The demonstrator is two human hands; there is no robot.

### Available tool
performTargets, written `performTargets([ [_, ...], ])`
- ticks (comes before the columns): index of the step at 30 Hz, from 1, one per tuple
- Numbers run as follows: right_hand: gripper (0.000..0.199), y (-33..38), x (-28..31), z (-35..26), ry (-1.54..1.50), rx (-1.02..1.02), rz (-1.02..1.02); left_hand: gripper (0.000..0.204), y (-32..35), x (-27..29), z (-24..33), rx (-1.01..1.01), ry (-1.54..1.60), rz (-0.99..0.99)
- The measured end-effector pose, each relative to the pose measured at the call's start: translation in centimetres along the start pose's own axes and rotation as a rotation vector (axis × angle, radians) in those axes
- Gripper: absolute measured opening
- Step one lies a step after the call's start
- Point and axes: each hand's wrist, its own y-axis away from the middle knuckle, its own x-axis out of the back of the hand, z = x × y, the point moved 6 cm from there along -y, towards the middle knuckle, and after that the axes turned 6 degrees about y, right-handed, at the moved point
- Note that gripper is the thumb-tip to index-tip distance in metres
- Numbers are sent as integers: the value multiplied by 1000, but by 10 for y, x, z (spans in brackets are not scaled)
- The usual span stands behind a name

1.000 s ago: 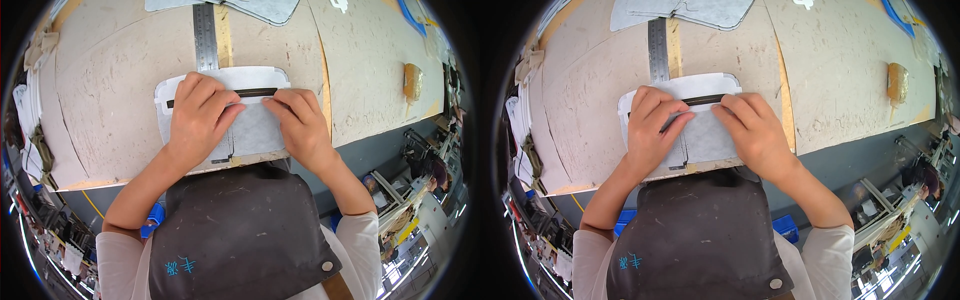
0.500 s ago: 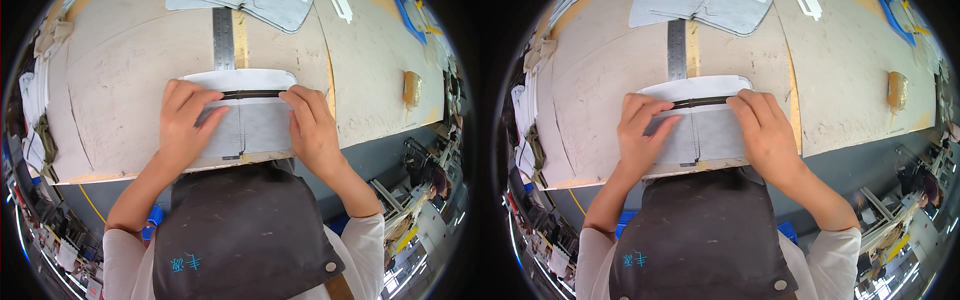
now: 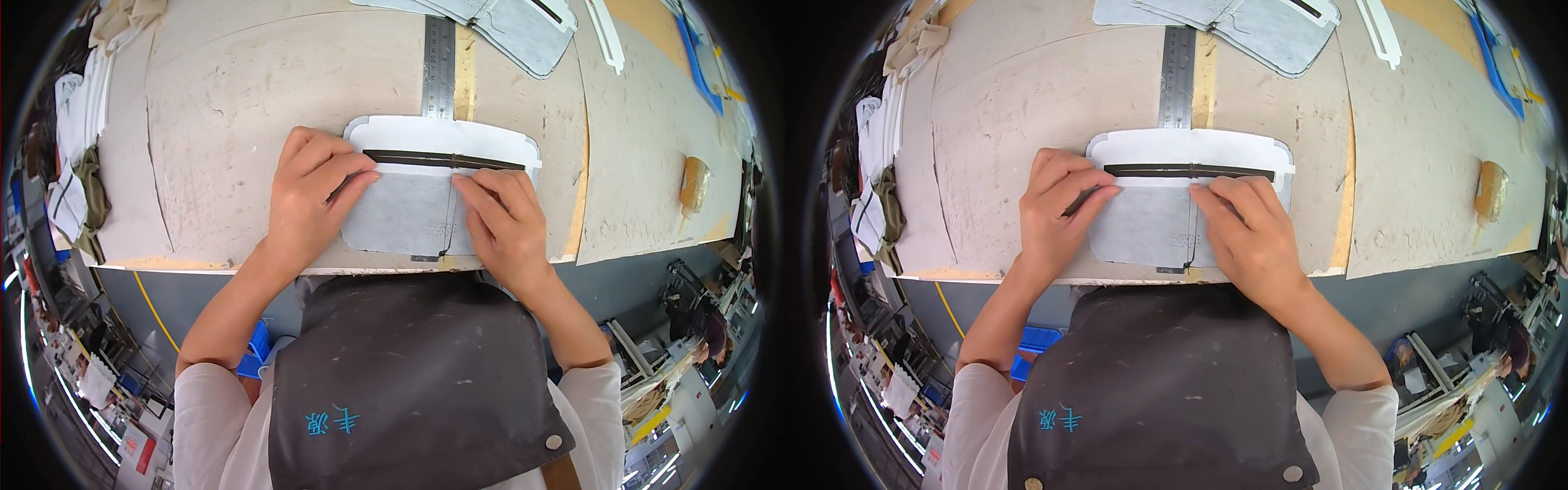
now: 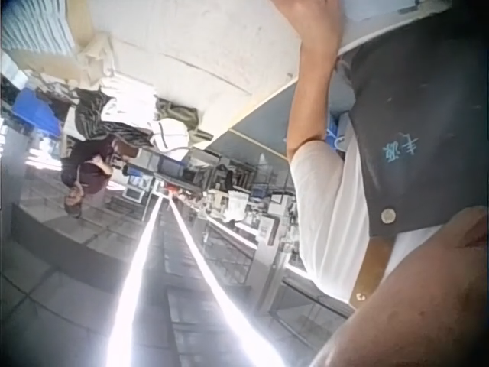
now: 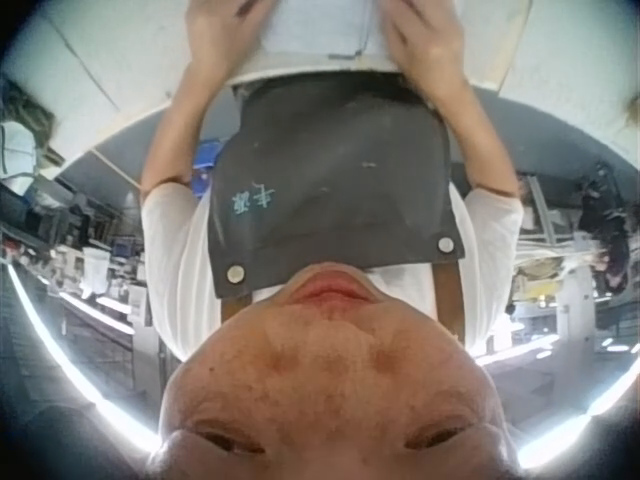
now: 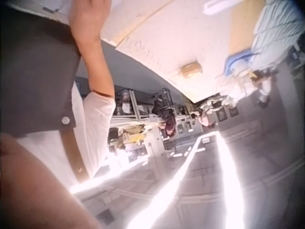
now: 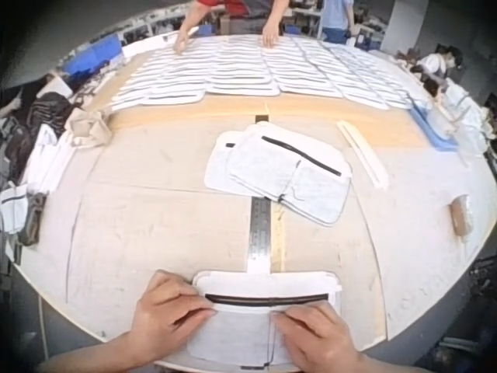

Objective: Applying glue to plastic/leather templates and attaching them to larger bag components to assemble a collection of items.

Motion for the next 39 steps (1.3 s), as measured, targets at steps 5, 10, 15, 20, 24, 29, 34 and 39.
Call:
performTargets([
  [5,40,0,-1,0,14,3,-7,15,0,0,-2,7,28,-15],
  [10,41,1,-3,1,20,-1,-9,15,-3,1,-1,-12,23,-30],
  [15,40,0,-3,-4,127,49,-3,17,-6,1,2,-56,-7,-72],
  [20,40,4,-4,-9,226,35,-50,29,1,-25,36,-293,-68,-195],
  [24,43,10,0,-6,205,28,-79,34,9,-38,43,-320,-95,-272],
  [29,42,27,22,12,207,33,-111,35,21,-14,29,-278,-255,-223],
  [34,44,27,31,19,168,15,-157,34,29,-4,26,-250,-332,-189],
  [39,37,24,38,37,-77,-122,-145,34,24,-1,23,-218,-275,-212],
])
